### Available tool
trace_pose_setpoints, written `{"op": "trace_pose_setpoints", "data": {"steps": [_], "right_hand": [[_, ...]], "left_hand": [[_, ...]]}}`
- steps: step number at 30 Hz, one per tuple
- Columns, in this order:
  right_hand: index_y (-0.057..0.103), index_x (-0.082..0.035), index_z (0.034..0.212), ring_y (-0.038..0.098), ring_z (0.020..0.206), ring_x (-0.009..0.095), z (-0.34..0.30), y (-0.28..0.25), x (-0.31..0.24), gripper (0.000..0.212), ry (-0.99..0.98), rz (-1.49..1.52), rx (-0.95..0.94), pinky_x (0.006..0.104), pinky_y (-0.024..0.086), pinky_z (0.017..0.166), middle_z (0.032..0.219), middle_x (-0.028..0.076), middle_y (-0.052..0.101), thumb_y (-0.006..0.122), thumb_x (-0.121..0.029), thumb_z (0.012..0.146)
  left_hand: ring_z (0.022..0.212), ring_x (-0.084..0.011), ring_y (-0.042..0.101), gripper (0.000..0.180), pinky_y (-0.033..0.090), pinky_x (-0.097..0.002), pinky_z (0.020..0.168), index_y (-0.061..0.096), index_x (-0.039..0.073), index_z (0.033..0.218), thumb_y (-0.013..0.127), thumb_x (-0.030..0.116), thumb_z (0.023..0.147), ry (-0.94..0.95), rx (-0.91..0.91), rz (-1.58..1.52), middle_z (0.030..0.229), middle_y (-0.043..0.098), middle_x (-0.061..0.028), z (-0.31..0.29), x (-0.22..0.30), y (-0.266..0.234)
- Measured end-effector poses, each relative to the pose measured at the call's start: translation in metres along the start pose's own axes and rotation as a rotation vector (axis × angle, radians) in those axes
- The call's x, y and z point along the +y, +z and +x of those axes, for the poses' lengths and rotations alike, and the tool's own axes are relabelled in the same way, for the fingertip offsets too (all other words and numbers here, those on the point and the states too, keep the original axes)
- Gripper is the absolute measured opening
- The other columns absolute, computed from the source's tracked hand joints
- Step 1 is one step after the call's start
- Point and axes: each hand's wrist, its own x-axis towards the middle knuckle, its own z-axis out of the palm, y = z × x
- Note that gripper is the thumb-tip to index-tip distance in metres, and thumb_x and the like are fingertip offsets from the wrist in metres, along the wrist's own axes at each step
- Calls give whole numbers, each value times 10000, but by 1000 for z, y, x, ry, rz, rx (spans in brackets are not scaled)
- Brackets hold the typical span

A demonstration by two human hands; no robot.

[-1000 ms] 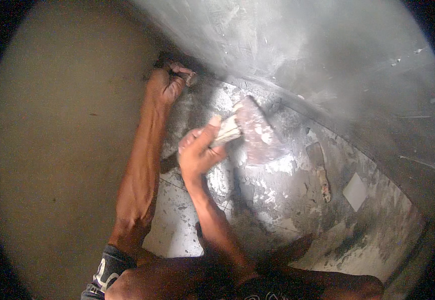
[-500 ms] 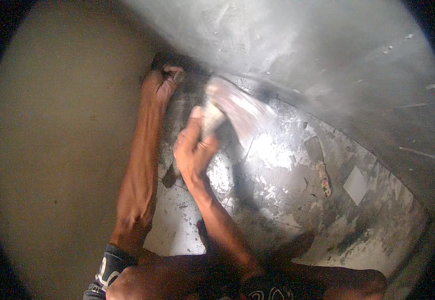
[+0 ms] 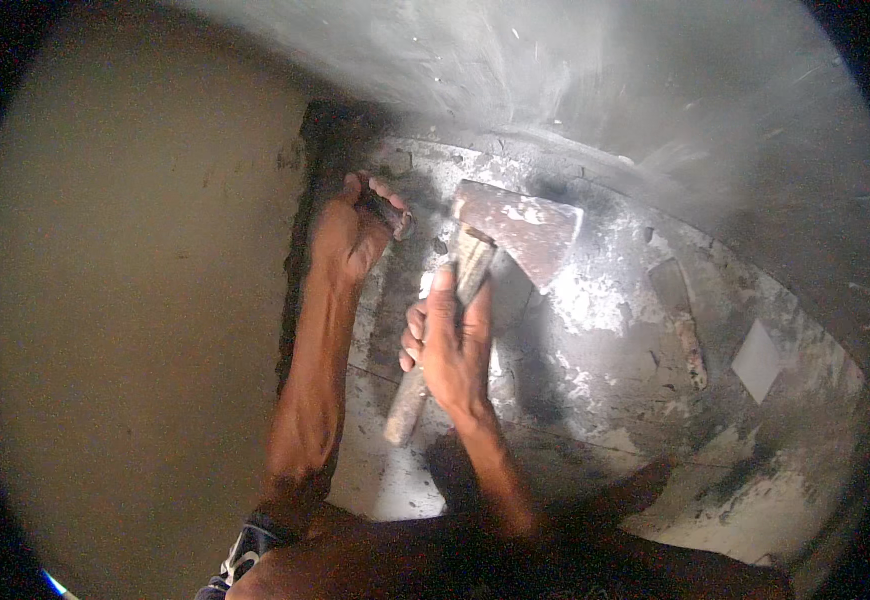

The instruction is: The person uses a hammer and chisel to remove tiles from a tiled floor. They repeatedly strike the chisel to break and pry up the tiles, clearing debris as they work.

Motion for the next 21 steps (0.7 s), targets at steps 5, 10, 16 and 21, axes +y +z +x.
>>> {"op": "trace_pose_setpoints", "data": {"steps": [5, 10, 16, 21], "right_hand": [[431, -116, 1104, 417, 451, 73, 4, -32, -13, 359, 111, -126, 120, 248, 352, 352, 635, -20, 418, 559, -427, 979], [463, -106, 1077, 399, 426, 62, -1, -37, -20, 311, 106, -134, 154, 253, 334, 330, 591, -34, 404, 581, -377, 979], [469, -101, 1080, 378, 415, 53, -13, -44, -19, 276, 48, -164, 142, 245, 331, 334, 572, -48, 396, 586, -331, 983], [461, -112, 1031, 381, 417, 55, -20, -48, -19, 269, 74, -213, 131, 240, 332, 339, 582, -48, 400, 564, -357, 990]], "left_hand": [[775, -187, 530, 219, 459, -432, 739, 492, 101, 1061, 361, 277, 1061, 25, 68, 199, 888, 562, -42, -17, 2, 24], [740, -175, 524, 165, 471, -443, 737, 489, 121, 1045, 372, 237, 1056, 71, -49, 270, 882, 572, -42, 34, 10, 12], [606, -176, 503, 179, 479, -412, 568, 510, 99, 1011, 331, 110, 1007, 161, 20, 242, 778, 541, -40, 84, 16, 14], [601, -167, 511, 183, 452, -337, 494, 549, 76, 1031, 388, 162, 1026, -158, -163, 542, 785, 564, -39, 61, 21, 15]]}}
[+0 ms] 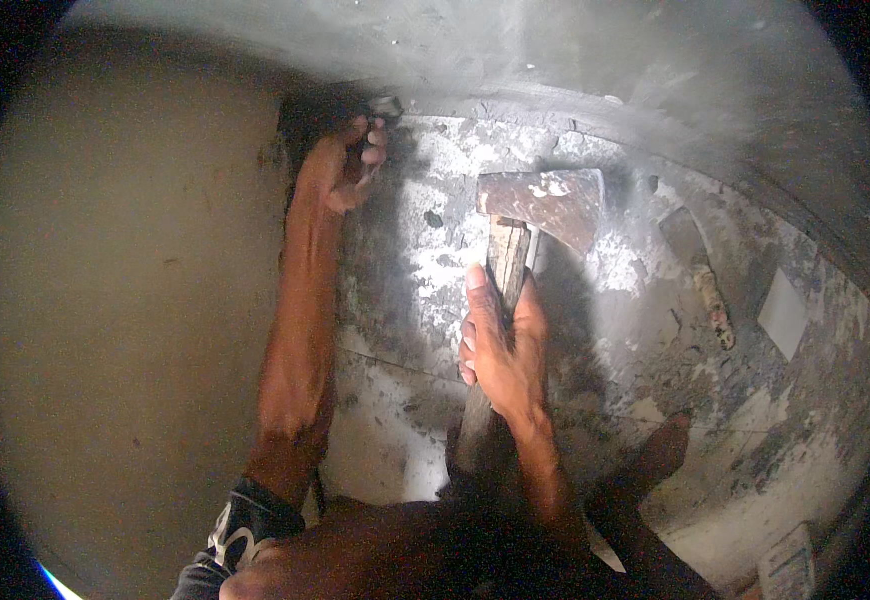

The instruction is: The person uses a hammer and chisel to remove tiles from a tiled floor. They repeatedly strike the chisel to break and pry up the tiles, clearing debris as they work.

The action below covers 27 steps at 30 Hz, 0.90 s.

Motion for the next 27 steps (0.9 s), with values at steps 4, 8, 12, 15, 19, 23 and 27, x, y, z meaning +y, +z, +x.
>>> {"op": "trace_pose_setpoints", "data": {"steps": [4, 8, 12, 15, 19, 23, 27], "right_hand": [[454, -116, 1023, 382, 421, 54, 2, -1, 4, 281, 8, -49, -35, 238, 329, 336, 592, -47, 401, 536, -383, 998], [498, -91, 1059, 430, 477, 62, 3, -1, 6, 321, -8, -180, -106, 248, 367, 390, 627, -34, 435, 529, -404, 997], [547, -18, 1163, 623, 720, 227, 6, -21, 6, 415, -114, -614, -86, 335, 494, 652, 828, 131, 615, 545, -393, 986], [501, -4, 1302, 640, 1043, 378, 10, -21, -2, 478, -314, -804, -116, 407, 479, 881, 1104, 273, 640, 554, -350, 977], [583, -17, 1072, 438, 643, 63, 23, -24, -18, 227, -593, -845, -109, 251, 399, 578, 707, -9, 519, 572, -229, 991], [577, -16, 1164, 620, 803, 198, 18, -19, -29, 328, -333, -786, -118, 346, 489, 761, 918, 142, 664, 580, -283, 974], [596, -23, 1081, 562, 689, 112, 15, -16, -10, 261, -303, -717, -99, 303, 459, 634, 768, 42, 616, 588, -262, 974]], "left_hand": [[635, -155, 537, 191, 457, -338, 515, 559, 62, 1086, 448, 207, 1031, 108, -11, -83, 819, 587, -27, -35, -24, 4], [700, -151, 570, 209, 469, -332, 559, 549, 48, 1106, 461, 223, 1032, 216, 22, -98, 882, 638, -42, -43, -14, -12], [711, -144, 579, 207, 465, -309, 576, 545, 44, 1126, 499, 215, 1019, 240, 106, -10, 909, 665, -60, -42, -17, -15], [685, -139, 581, 212, 463, -293, 577, 550, 42, 1126, 557, 208, 994, 268, 145, 82, 880, 664, -60, -42, -26, -22], [663, -140, 590, 236, 459, -274, 576, 561, 42, 1083, 635, 226, 954, 271, 173, 103, 811, 649, -44, -45, -30, -2], [714, -184, 604, 372, 487, -303, 634, 555, -9, 1178, 600, 294, 967, 263, 404, 1, 931, 634, -107, -21, -35, -3], [971, -306, 625, 491, 498, -389, 851, 484, -45, 1319, 535, 310, 985, 431, 859, 429, 1167, 591, -213, 16, -42, -7]]}}
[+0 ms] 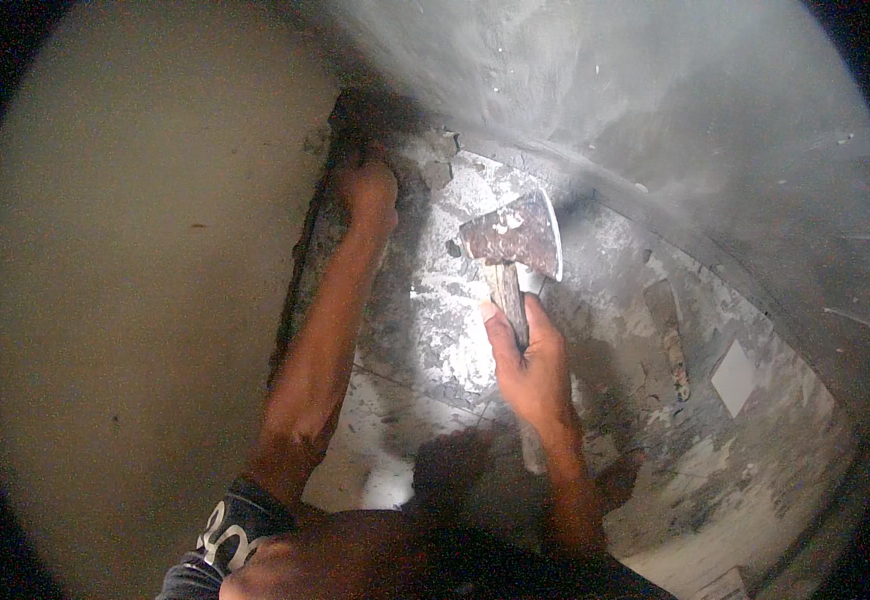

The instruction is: The person uses a hammer and chisel to remove tiles from a tiled floor. They repeatedly strike the chisel to break and pry up the tiles, clearing debris as they work.

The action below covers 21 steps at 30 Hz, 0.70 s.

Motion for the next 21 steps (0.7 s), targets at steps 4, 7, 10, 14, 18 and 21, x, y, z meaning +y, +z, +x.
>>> {"op": "trace_pose_setpoints", "data": {"steps": [4, 7, 10, 14, 18, 21], "right_hand": [[601, -36, 1016, 494, 569, 65, -10, 7, -1, 231, 120, 70, -12, 266, 409, 519, 663, -17, 541, 600, -262, 970], [603, -41, 1005, 484, 547, 63, -15, 5, 4, 220, 150, 104, -3, 266, 405, 505, 652, -26, 531, 605, -258, 966], [604, -53, 1009, 473, 529, 57, -19, 1, 11, 211, 184, 132, 35, 256, 392, 475, 645, -35, 520, 606, -259, 963], [592, -73, 1020, 454, 489, 53, -24, -1, 0, 204, 309, 183, 55, 240, 364, 412, 634, -41, 505, 610, -267, 959], [573, -86, 1025, 431, 448, 56, -21, 0, 1, 200, 297, 191, 45, 243, 347, 375, 621, -45, 488, 622, -266, 953], [559, -91, 1025, 423, 437, 53, -21, 0, -1, 200, 296, 188, 39, 242, 348, 374, 604, -52, 469, 620, -269, 956]], "left_hand": [[1248, -374, 509, 522, 411, -430, 1035, 432, -54, 1379, 520, 267, 977, 108, 51, 85, 1328, 523, -262, 1, -4, 12], [1279, -359, 488, 533, 403, -401, 1049, 401, -54, 1405, 524, 214, 961, 77, -229, 16, 1360, 503, -260, 2, 19, 2], [994, -289, 600, 544, 476, -380, 856, 405, -36, 1411, 562, 157, 928, 125, -252, 198, 1192, 591, -221, -20, 38, 0], [610, -176, 523, 640, 441, -336, 583, 350, -3, 1458, 617, 117, 890, -50, -644, 9, 904, 627, -124, 14, 29, -29], [534, -134, 441, 689, 387, -315, 512, 302, 8, 1480, 645, 142, 897, -50, -697, -48, 788, 591, -55, 22, 18, -26], [553, -128, 452, 615, 391, -316, 512, 360, -18, 1431, 643, 183, 924, -77, -791, -98, 780, 579, -41, 10, 33, -24]]}}
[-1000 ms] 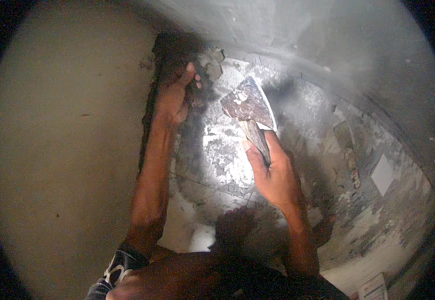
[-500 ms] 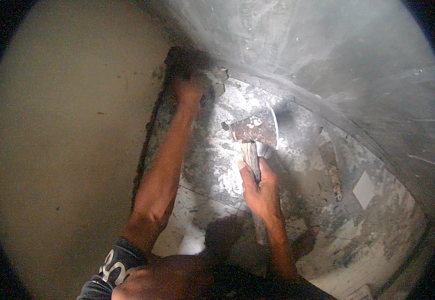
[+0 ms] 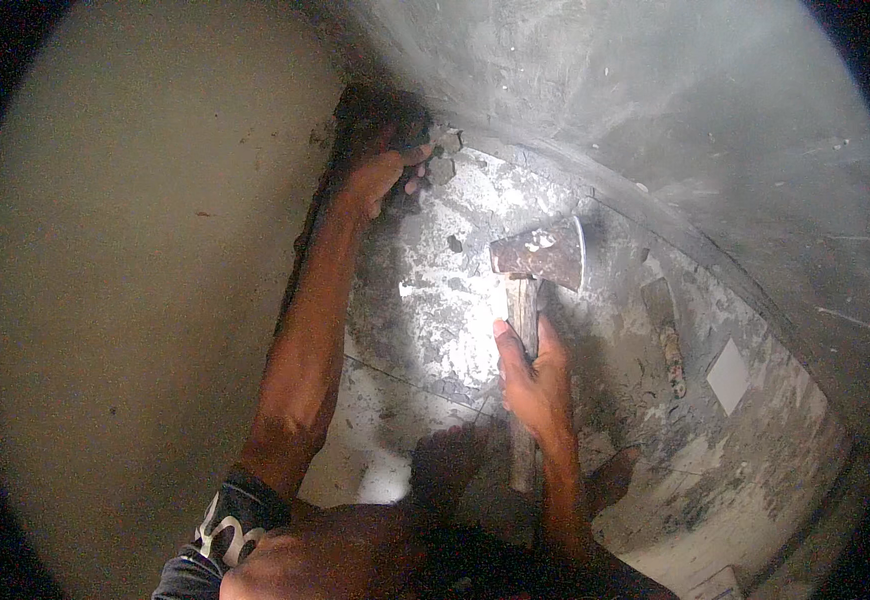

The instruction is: The person uses a hammer and chisel to remove tiles from a tiled floor. They repeatedly strike the chisel to break and pry up the tiles, clearing debris as they work.

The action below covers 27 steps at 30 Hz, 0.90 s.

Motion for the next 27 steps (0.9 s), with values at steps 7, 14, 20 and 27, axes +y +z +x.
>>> {"op": "trace_pose_setpoints", "data": {"steps": [7, 14, 20, 27], "right_hand": [[525, -102, 1014, 410, 435, 43, 4, 18, 2, 205, -61, 181, -70, 230, 334, 367, 585, -60, 443, 597, -290, 976], [483, -143, 996, 369, 417, 43, 17, 38, -1, 246, -7, 276, -128, 227, 318, 351, 564, -66, 400, 552, -379, 992], [451, -143, 957, 379, 416, 62, 30, 83, -15, 284, 6, 453, -152, 233, 307, 344, 566, -47, 398, 539, -411, 991], [402, -97, 912, 398, 402, 113, 35, 135, -34, 353, -327, 880, 234, 275, 330, 332, 592, 19, 417, 455, -428, 1020]], "left_hand": [[610, -140, 499, 346, 405, -295, 548, 470, -7, 1293, 501, 201, 1018, 16, 243, -440, 771, 537, -34, -24, -5, 5], [682, -169, 544, 163, 405, -277, 560, 515, 37, 1050, 421, 170, 1042, 46, 165, -766, 869, 567, -71, -13, 0, 7], [699, -189, 564, 134, 406, -255, 529, 498, 49, 1029, 424, 160, 1038, 13, 124, -913, 865, 571, -76, 15, -2, -15], [691, -194, 572, 149, 421, -243, 495, 507, 60, 986, 437, 182, 1034, 2, 56, -962, 825, 561, -70, 26, -4, -11]]}}
